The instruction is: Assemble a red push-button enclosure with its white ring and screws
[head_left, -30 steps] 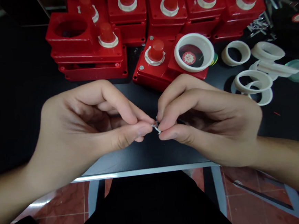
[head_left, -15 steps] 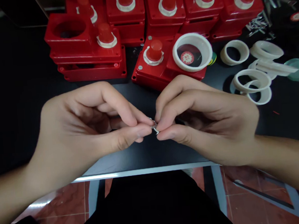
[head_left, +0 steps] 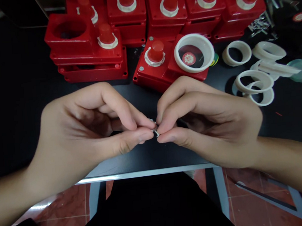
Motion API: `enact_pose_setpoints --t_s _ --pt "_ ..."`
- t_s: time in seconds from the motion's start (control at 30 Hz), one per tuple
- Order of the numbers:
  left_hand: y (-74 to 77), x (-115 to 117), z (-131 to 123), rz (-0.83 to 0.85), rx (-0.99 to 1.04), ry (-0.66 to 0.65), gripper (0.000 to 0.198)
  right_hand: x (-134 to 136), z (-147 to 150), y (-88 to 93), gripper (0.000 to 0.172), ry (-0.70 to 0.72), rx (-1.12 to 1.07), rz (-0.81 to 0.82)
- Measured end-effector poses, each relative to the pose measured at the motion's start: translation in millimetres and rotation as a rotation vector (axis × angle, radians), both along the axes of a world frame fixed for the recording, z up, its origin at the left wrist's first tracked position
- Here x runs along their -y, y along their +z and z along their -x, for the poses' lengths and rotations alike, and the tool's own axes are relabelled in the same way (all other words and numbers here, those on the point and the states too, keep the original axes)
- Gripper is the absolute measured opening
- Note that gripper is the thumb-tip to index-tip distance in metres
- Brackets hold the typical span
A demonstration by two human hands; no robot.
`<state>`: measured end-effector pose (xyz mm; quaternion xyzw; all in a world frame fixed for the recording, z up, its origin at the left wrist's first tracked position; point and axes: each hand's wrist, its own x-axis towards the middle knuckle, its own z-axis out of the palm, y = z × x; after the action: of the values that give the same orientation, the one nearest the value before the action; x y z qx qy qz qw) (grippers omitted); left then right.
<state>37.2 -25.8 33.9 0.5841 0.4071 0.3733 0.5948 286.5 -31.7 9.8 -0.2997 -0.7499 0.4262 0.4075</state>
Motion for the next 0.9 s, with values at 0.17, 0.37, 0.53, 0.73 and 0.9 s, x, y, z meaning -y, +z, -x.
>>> enact_pose_setpoints --t_s 0.17,0.37,0.53,0.73,0.9 --pt "-2.3 -1.8 3.1 -0.006 0.002 -0.004 0.029 -0.2 1.6 -0.4 0.013 0.005 -0.023 0.008" --pt "-4.9 -2.8 4.2 -0.009 0.041 -0.038 0.032 0.4 1.2 -0.6 0.010 0.000 -0.011 -0.017" --pt "-2.2 -1.1 1.1 -0.010 0.022 -0.007 0.033 1.0 0.7 -2.5 0.013 -0.015 0.002 -0.016" --pt "-1.4 0.1 2.2 -0.155 -0.039 -0.004 0.029 4.7 4.8 -5.3 0.012 -0.002 -0.097 0.076" --pt "-0.2 0.9 12.9 -0.325 -0.173 -0.020 0.022 6.9 6.1 -6.1 0.013 0.019 -0.131 0.141"
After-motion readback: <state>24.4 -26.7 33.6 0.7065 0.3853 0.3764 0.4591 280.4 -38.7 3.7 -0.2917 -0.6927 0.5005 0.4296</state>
